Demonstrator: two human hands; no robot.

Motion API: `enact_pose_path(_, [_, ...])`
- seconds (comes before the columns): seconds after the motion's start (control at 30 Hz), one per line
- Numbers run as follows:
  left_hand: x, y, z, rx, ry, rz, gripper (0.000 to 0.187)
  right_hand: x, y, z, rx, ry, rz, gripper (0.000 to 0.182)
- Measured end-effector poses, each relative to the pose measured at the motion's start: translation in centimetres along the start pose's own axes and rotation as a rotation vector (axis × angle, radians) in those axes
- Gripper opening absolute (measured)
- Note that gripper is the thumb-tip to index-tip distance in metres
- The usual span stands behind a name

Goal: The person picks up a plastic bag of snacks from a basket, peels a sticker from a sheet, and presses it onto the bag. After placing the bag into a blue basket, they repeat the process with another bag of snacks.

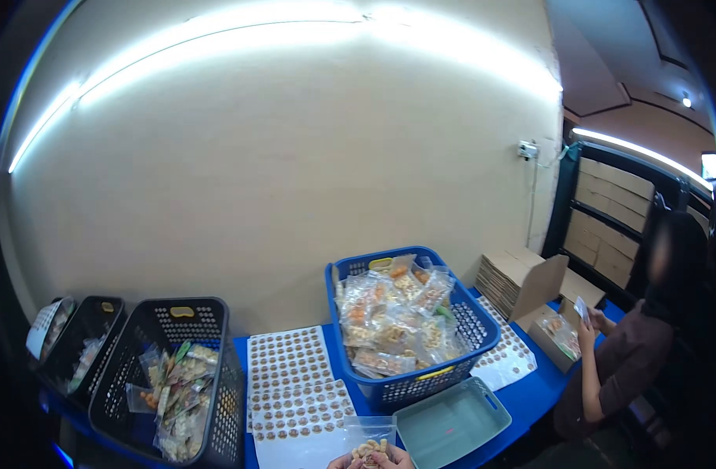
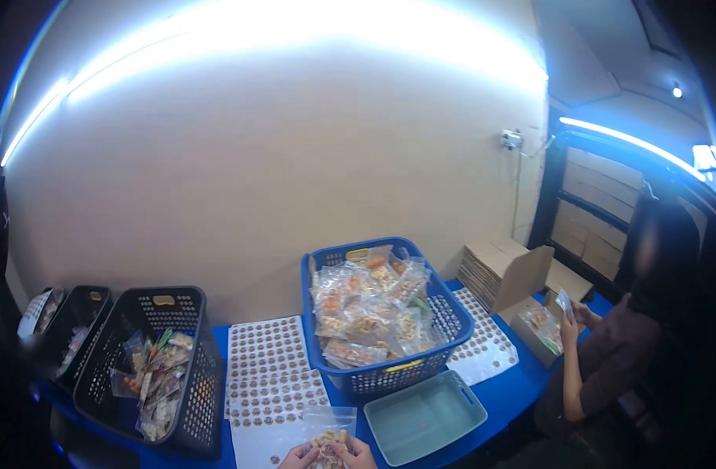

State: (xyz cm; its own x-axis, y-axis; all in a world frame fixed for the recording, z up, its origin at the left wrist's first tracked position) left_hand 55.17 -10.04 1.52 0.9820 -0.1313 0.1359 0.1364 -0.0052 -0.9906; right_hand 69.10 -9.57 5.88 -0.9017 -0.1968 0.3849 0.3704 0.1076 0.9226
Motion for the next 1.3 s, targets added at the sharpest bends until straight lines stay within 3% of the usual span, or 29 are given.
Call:
enact_pose_path(0.2, [-1.9,-3.1,-1.5,-0.041,-0.017,-0.138,0.035,2.8,-0.7,2.0,0.047,0.007,-0.07,0.026])
enact_pose_path(0.3, [-3.2,-3.4,-2.0,-0.03,-0.145,-0.129,0.034,4.0,-1.8,2.9,0.046,0.058,-0.041,0.028])
enact_pose_path(0.33, [-3.7,-3.8,-2.1,-0.03,-0.171,-0.129,0.034,4.1,-2.8,3.3,0.04,0.083,-0.036,0.028])
enact_pose_path(0.37, [-4.2,-4.5,-2.3,-0.03,-0.196,-0.128,0.033,2.0,-8.6,5.0,0.007,0.066,-0.099,0.031])
enact_pose_path(0.47, [-6.3,-3.7,-3.0,0.004,-0.245,-0.117,0.033,6.8,-2.8,3.6,0.126,0.289,-0.185,0.033])
enact_pose_path(0.5, [-7.0,-4.1,-3.1,-0.004,-0.219,-0.098,0.034,8.7,-0.3,2.9,0.116,0.306,-0.083,0.034])
enact_pose_path(0.67, [-9.7,-2.0,-3.6,0.121,-0.219,0.055,0.038,9.9,-4.0,3.1,0.176,0.293,-0.1,0.032])
enact_pose_path(0.7, [-9.2,-5.2,-4.8,-0.119,-0.202,-0.095,0.037,10.4,-4.4,3.1,0.192,0.309,-0.113,0.032])
enact_pose_path(0.8, [-10.0,-5.1,-6.5,-0.127,-0.256,-0.207,0.037,11.0,-6.7,2.9,0.188,0.33,-0.147,0.033])
enact_pose_path(0.83, [-10.9,-3.1,-6.4,-0.027,-0.307,-0.161,0.039,11.4,-6.9,3.1,0.174,0.331,-0.159,0.033])
enact_pose_path(0.97, [-11.8,-2.1,-7.3,0.012,-0.364,-0.112,0.046,12.0,-6.8,2.2,0.227,0.341,-0.226,0.034])
enact_pose_path(1.2, [-10.4,-5.6,-6.6,-0.053,-0.249,-0.055,0.044,11.1,-5.0,0.7,0.28,0.24,-0.142,0.022])
enact_pose_path(1.3, [-10.5,-2.6,-6.2,0.022,-0.297,-0.034,0.039,10.9,-5.1,0.3,0.22,0.189,-0.15,0.018])
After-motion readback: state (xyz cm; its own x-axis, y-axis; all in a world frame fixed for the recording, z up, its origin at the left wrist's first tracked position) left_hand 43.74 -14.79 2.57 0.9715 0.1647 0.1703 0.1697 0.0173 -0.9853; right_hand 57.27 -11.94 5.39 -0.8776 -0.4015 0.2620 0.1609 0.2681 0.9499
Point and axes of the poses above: each hand's wrist, its own z-axis towards the middle knuckle, its own x-axis out of the palm, y = z × x, the point moved 3 cm from there along z, towards the middle knuckle, and after that the axes turned 6 degrees about x, right-handed, at the moved point
